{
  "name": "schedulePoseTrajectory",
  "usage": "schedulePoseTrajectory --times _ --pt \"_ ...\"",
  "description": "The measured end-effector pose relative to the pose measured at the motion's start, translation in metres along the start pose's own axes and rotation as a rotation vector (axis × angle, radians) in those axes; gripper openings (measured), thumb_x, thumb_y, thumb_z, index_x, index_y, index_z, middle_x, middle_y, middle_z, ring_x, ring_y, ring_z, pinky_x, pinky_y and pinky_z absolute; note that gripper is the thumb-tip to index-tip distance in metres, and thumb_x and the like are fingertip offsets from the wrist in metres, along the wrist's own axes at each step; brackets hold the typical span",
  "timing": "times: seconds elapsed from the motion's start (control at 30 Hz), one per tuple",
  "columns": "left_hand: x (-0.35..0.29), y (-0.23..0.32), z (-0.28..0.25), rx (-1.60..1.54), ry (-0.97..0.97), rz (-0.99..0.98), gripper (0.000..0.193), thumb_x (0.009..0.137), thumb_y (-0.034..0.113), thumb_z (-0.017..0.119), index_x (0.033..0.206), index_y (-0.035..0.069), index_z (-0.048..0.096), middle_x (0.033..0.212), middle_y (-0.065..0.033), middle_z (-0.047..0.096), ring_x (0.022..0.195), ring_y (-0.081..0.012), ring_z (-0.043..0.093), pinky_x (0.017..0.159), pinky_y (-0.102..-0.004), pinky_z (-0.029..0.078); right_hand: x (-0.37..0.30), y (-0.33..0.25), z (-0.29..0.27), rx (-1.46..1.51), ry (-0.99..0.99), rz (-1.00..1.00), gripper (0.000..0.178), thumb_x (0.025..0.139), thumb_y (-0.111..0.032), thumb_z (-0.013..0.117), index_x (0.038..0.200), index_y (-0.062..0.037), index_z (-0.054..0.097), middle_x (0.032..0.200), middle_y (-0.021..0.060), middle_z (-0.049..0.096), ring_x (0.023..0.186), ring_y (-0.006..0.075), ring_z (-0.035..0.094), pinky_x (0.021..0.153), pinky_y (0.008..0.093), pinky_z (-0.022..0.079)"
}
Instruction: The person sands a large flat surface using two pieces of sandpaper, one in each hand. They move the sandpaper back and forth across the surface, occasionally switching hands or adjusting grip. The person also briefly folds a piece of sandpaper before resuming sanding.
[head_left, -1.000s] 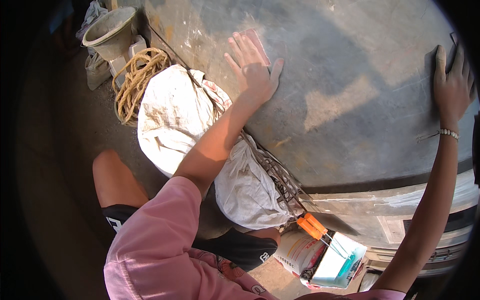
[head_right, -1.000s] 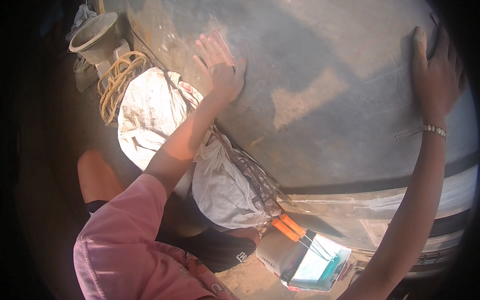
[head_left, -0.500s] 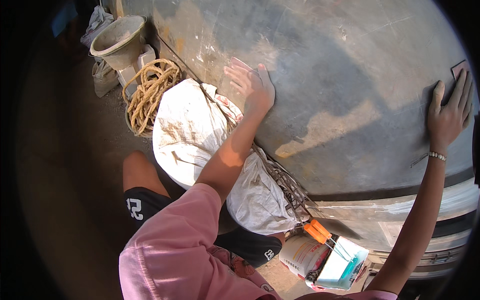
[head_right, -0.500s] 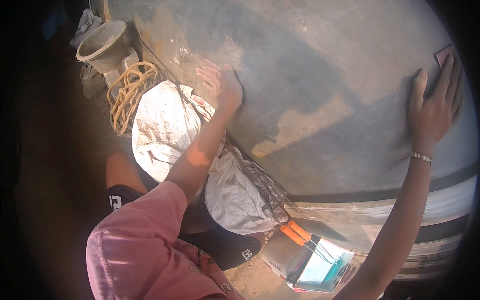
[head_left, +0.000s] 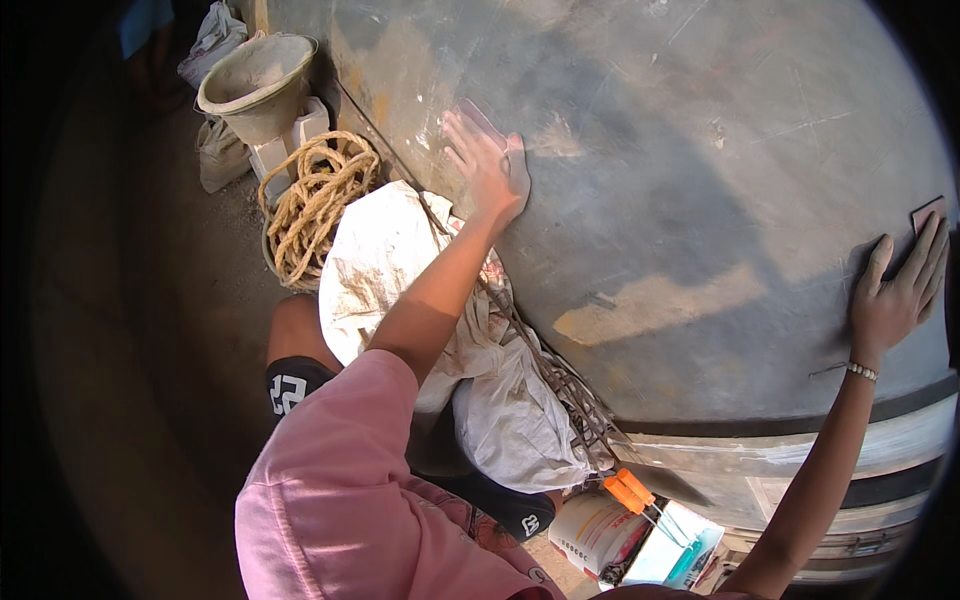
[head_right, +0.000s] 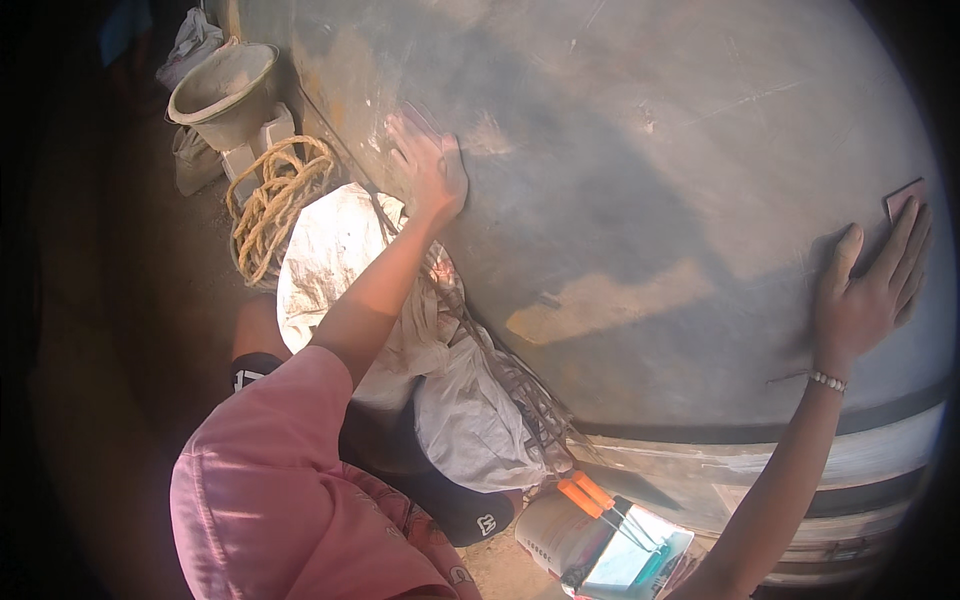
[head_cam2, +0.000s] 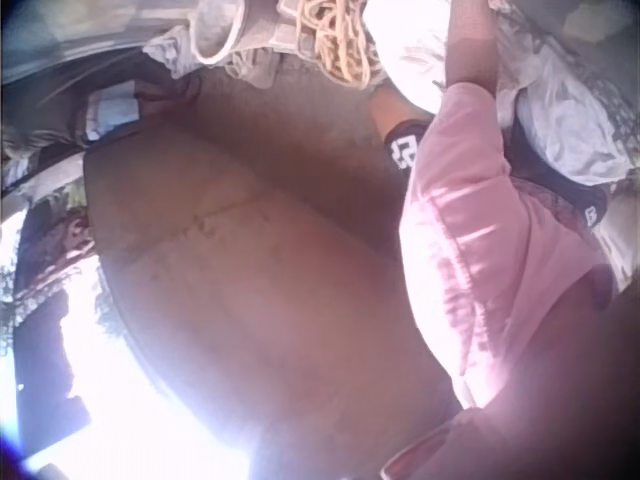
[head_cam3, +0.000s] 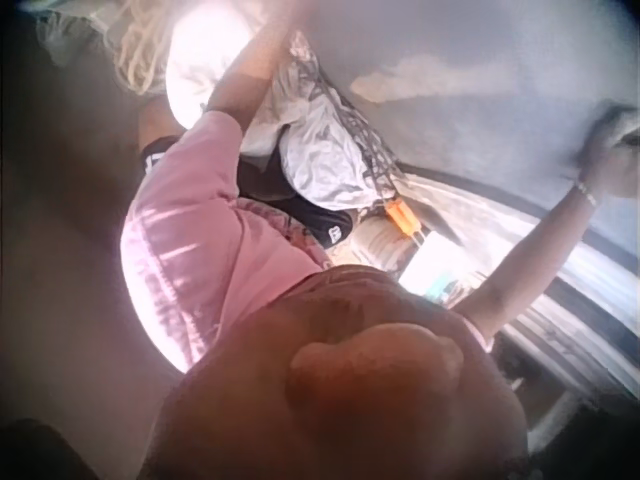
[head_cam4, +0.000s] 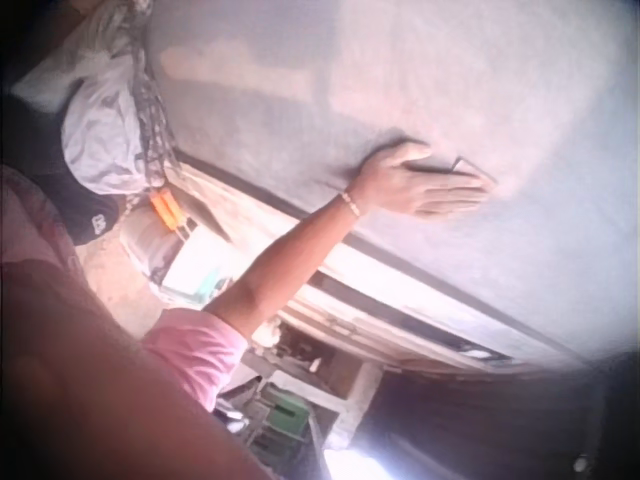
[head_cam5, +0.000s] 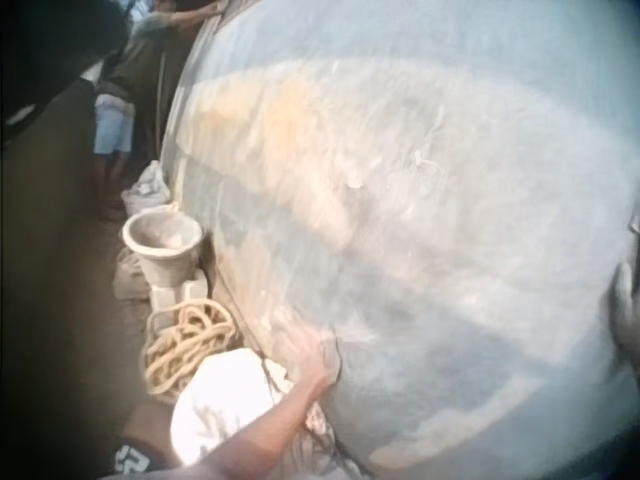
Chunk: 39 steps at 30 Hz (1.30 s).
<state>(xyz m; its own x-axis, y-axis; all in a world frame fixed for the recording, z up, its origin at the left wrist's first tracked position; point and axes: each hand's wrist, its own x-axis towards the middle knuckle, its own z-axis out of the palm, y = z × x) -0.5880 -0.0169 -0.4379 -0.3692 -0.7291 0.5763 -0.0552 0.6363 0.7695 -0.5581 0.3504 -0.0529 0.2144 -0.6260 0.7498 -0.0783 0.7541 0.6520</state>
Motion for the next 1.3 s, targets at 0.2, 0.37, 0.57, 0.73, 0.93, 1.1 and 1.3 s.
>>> schedulePoseTrajectory --times 0.2,0.37,0.57,0.73,0.93,1.1,1.3 --pt "-0.05 -0.001 -0.001 -0.079 -0.037 0.094 0.099 0.106 0.043 0.053 0.162 -0.018 -0.001 0.172 -0.0394 -0.001 0.162 -0.0515 -0.004 0.129 -0.0623 0.0 0.0 -0.001 -0.001 0.022 -0.049 0.04 0.062 0.108 -0.043 0.054 0.163 -0.0142 0.046 0.165 0.008 0.05 0.153 0.0268 0.044 0.123 0.0499 0.034" --pt "-0.011 -0.027 0.002 -0.038 0.066 -0.024 0.104 0.104 0.044 0.058 0.16 -0.022 0.001 0.17 -0.0433 0.002 0.162 -0.0524 -0.003 0.129 -0.0613 0.003 0.001 -0.001 -0.003 -0.035 -0.065 0.028 0.062 0.109 -0.043 0.053 0.164 -0.0146 0.043 0.167 0.0073 0.047 0.153 0.0271 0.044 0.122 0.0497 0.035" --pt "-0.05 -0.013 -0.02 -0.11 -0.035 0.048 0.102 0.105 0.048 0.054 0.158 -0.024 0.005 0.167 -0.0461 0.004 0.161 -0.0542 0.0 0.129 -0.0617 0.005 0.002 -0.003 -0.003 -0.058 -0.073 0.039 0.061 0.11 -0.043 0.052 0.164 -0.0152 0.044 0.168 0.0062 0.045 0.154 0.0267 0.044 0.12 0.049 0.036" --pt "-0.071 -0.012 -0.02 -0.046 -0.078 0.28 0.096 0.104 0.04 0.059 0.159 -0.022 0.01 0.166 -0.0468 0.011 0.159 -0.0565 0.01 0.128 -0.0633 0.011 0.002 -0.003 -0.003 -0.032 -0.034 0.011 0.06 0.11 -0.043 0.052 0.162 -0.0151 0.046 0.167 0.0055 0.048 0.153 0.0274 0.045 0.12 0.0484 0.037" --pt "-0.031 -0.011 -0.024 -0.096 0.089 0.041 0.103 0.104 0.052 0.055 0.156 -0.026 0.011 0.166 -0.0447 0.017 0.16 -0.0554 0.009 0.128 -0.0637 0.007 0.002 -0.002 -0.002 -0.063 -0.048 -0.014 0.059 0.11 -0.044 0.051 0.161 -0.0144 0.048 0.165 0.0073 0.05 0.151 0.0287 0.047 0.118 0.0484 0.039" --pt "-0.07 0.007 -0.042 -0.048 -0.215 0.276 0.106 0.102 0.056 0.057 0.156 -0.026 0.015 0.167 -0.0449 0.014 0.16 -0.0552 0.007 0.128 -0.0642 0.006 0.001 -0.001 -0.002 -0.039 -0.03 -0.017 0.06 0.11 -0.047 0.051 0.161 -0.0139 0.048 0.163 0.0083 0.052 0.15 0.0295 0.049 0.117 0.0509 0.04" --pt "-0.04 -0.01 -0.015 -0.088 -0.004 -0.056 0.107 0.102 0.056 0.056 0.155 -0.028 0.016 0.165 -0.0478 0.013 0.159 -0.0579 0.008 0.127 -0.0666 0.003 0.0 -0.002 -0.002 -0.022 -0.053 -0.014 0.061 0.11 -0.047 0.051 0.162 -0.0146 0.046 0.164 0.0075 0.051 0.151 0.0294 0.047 0.118 0.0533 0.039"
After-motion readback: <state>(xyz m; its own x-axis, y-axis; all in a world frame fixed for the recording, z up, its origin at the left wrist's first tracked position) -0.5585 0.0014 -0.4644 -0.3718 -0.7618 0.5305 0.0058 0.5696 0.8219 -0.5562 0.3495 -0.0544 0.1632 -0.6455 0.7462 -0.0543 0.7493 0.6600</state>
